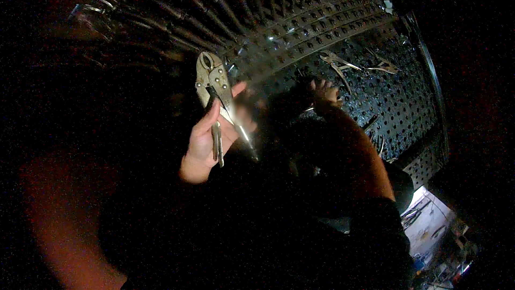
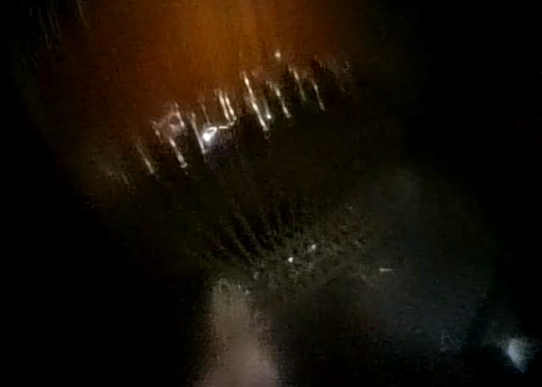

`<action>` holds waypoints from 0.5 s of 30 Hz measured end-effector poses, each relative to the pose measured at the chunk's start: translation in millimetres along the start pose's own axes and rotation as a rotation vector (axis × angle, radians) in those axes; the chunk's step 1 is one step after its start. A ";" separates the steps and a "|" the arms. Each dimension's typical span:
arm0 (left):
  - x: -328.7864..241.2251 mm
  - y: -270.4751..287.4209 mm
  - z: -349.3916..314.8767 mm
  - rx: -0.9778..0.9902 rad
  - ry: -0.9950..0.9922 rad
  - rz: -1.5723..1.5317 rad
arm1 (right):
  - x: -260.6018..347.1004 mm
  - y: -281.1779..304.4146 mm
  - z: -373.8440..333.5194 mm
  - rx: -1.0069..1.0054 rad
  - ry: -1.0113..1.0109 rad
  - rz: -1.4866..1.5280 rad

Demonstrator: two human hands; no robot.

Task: The person sits on a perforated metal floor and uses pliers to trim thin sticks or rods that are arranged vertically in a rack. They repeatedly pick up sticks, cut them to length, and place the trimmed pieces on the floor.

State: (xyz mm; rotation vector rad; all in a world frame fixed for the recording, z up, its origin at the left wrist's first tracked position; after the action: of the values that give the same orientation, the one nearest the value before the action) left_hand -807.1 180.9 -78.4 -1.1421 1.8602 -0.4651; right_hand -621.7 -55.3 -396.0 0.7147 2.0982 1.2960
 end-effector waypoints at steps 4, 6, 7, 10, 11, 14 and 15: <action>0.8 10.2 -0.9 0.026 0.041 0.061 | -51.9 70.5 -24.9 0.213 0.263 0.267; 7.9 14.0 5.1 0.024 0.094 0.085 | -76.6 96.2 -54.9 0.102 0.299 0.459; 14.6 20.3 6.6 0.030 0.124 0.088 | -83.5 121.8 -73.6 0.097 0.172 0.802; 33.0 27.6 7.2 0.061 0.206 0.059 | -78.3 211.1 -128.2 0.399 -0.198 1.433; 38.5 29.5 4.3 0.072 0.234 0.026 | -68.2 237.3 -139.0 0.363 -0.104 1.621; 47.0 30.8 2.9 0.115 0.277 0.006 | -48.3 250.4 -143.3 0.305 0.000 1.811; 47.0 29.9 0.9 0.111 0.272 0.027 | -41.4 246.1 -141.5 0.263 0.031 1.787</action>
State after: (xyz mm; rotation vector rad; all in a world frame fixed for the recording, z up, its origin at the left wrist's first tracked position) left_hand -831.0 156.1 -122.2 -1.0182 2.0511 -0.7294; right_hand -656.6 -74.4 -111.9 2.9923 1.2605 1.6223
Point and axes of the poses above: each hand's wrist, its own z-axis towards the middle knuckle, its own y-axis out of the back of the hand, x = y × z, the point moved 3 cm from there along z, towards the middle knuckle, and after that the axes turned 8 degrees about -x, right-handed, at the moved point
